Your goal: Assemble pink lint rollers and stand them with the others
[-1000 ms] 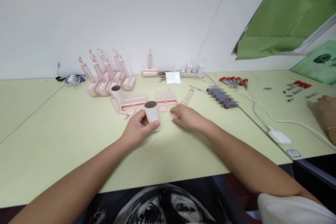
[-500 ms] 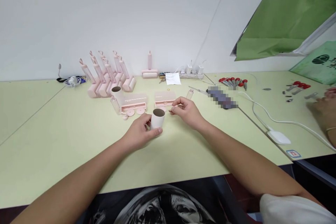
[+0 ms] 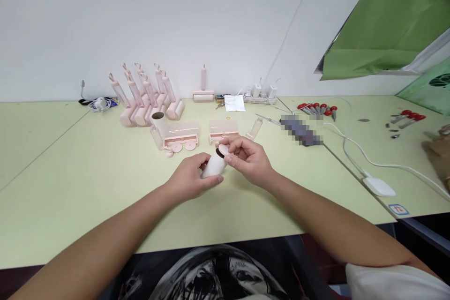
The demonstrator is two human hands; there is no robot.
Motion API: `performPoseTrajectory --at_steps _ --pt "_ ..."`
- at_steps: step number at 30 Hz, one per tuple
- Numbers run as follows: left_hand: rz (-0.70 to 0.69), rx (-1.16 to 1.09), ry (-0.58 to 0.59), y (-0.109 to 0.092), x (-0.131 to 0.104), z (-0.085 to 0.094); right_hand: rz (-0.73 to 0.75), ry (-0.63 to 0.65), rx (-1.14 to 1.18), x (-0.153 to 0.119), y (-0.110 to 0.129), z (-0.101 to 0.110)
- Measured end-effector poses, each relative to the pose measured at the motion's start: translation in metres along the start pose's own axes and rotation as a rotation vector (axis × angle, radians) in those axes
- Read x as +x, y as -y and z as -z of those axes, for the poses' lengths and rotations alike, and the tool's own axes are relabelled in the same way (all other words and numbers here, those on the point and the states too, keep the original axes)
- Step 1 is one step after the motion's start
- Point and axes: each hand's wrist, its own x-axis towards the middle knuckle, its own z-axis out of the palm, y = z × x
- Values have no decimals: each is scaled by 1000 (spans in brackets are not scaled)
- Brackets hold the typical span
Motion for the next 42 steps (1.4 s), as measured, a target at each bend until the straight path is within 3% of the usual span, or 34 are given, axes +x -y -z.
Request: performPoseTrajectory --at_steps 21,26,32,42 --pt "-24 -150 12 1 -1 1 39 101 -57 2 -7 4" --pt "-29 -213 -48 1 0 2 114 125 -206 1 -5 7" --pt "-41 -229 -85 3 1 2 186 268 -412 -2 0 8" --pt "-33 -209 -105 0 0 3 256 258 -536 -1 1 6"
